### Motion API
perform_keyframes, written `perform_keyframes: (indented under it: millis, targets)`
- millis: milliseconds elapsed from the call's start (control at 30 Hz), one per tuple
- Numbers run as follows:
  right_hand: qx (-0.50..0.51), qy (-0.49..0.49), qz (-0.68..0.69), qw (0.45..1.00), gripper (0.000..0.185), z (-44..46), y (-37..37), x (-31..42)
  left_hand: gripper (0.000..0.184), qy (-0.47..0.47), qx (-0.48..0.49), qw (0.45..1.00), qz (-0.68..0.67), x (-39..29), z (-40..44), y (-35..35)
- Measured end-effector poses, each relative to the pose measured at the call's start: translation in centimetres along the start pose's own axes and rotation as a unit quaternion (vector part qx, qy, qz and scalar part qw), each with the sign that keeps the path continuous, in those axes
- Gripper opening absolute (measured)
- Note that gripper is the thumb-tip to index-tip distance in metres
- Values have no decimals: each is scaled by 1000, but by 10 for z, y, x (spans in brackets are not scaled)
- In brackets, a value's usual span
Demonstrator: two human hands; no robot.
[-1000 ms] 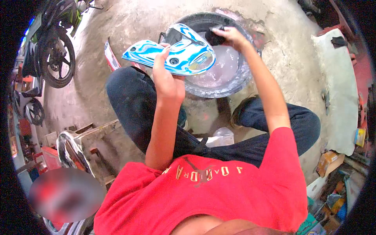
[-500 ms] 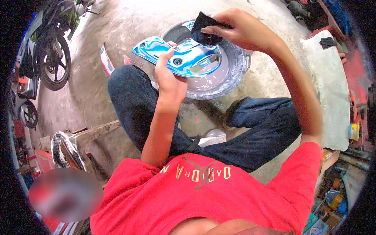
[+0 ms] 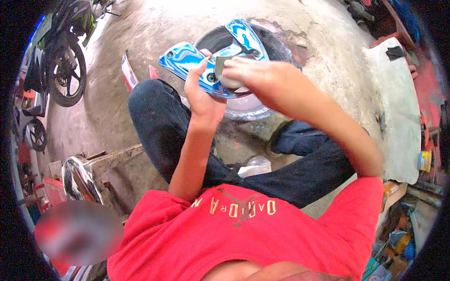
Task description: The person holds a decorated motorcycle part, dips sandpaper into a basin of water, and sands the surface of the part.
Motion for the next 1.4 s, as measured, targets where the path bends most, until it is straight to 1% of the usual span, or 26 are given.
perform_keyframes:
  millis: [33,133,167,300,333,400,433,467,533,567,600,667,733,767,800,867,967,1000,1067,1100,1167,1200,1233,1267,1333,1400]
  targets:
    - [50,9,-25,998,31,-5,-6,4,26,-14,-9,1000,11,-3,1,3]
    - [19,-28,-41,999,46,-12,4,-36,27,-32,-2,999,-7,-7,1,0]
    - [28,-71,-68,995,45,-18,5,-56,27,-34,-7,999,-3,-8,0,-1]
    - [55,21,-55,997,44,-19,-4,13,26,-16,31,999,20,-8,-5,-7]
    - [60,31,-58,996,44,-17,-6,21,26,-24,26,999,14,-9,-3,-6]
    - [20,-5,-66,998,43,-20,1,-16,26,-38,14,999,2,-9,-2,-5]
    - [60,-191,71,977,39,-19,0,-49,26,-49,4,999,5,-9,-6,-10]
    - [64,-169,-72,981,35,-16,8,-59,26,-37,16,999,2,-7,-9,-12]
    - [39,-119,-63,990,36,-19,2,-43,26,-15,42,999,-6,-5,-12,-17]
    - [6,-27,-64,998,37,-17,2,-18,25,-16,29,999,-2,-5,-10,-14]
    - [22,-30,-55,998,38,-13,0,-5,25,-23,24,999,2,-6,-8,-11]
    - [-24,-32,-58,998,25,-12,5,-12,24,-31,14,999,15,-7,-3,-6]
    - [11,-189,-36,981,20,-11,18,-56,24,-23,12,1000,9,-6,-5,-7]
    - [-50,-209,-80,973,15,-9,38,-72,24,-18,10,1000,11,-6,-6,-9]
    - [-98,-256,-109,956,14,-10,54,-86,24,-12,9,1000,12,-6,-7,-10]
    - [-170,-260,-133,941,16,-7,78,-88,24,-18,6,1000,12,-7,-7,-11]
    - [-146,-161,-188,958,17,-1,70,-68,23,-16,1,1000,15,-5,-5,-8]
    - [-93,-194,-180,960,19,-4,54,-67,23,-14,0,1000,18,-3,-4,-7]
    - [-64,-119,-9,991,32,-15,17,-52,23,-30,-1,999,23,-4,-5,-8]
    - [-35,-79,-10,996,39,-17,4,-35,23,-40,-2,999,25,-6,-6,-8]
    - [22,0,-4,1000,51,-23,-13,4,23,-21,-19,999,25,-6,-4,0]
    - [32,26,-14,999,49,-21,-13,17,24,-13,-27,999,24,-7,-2,5]
    - [24,8,-6,1000,48,-22,-11,9,24,4,14,1000,14,-8,-2,1]
    - [17,-11,2,1000,48,-23,-7,-3,24,-6,-1,1000,17,-10,-2,3]
    - [4,-90,-11,996,49,-18,-1,-41,24,-21,-29,999,20,-12,-4,1]
    - [2,-50,-5,999,46,-20,-4,-14,25,-4,-16,1000,13,-12,-4,1]
Point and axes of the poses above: each hand's wrist, its own z-axis towards the middle knuckle, its own y-axis out of the back of the hand, x = y × z, the point moved 9 cm from there along z, towards the middle knuckle, and after that the axes turned 12 degrees about -x, right-handed, at the moved point
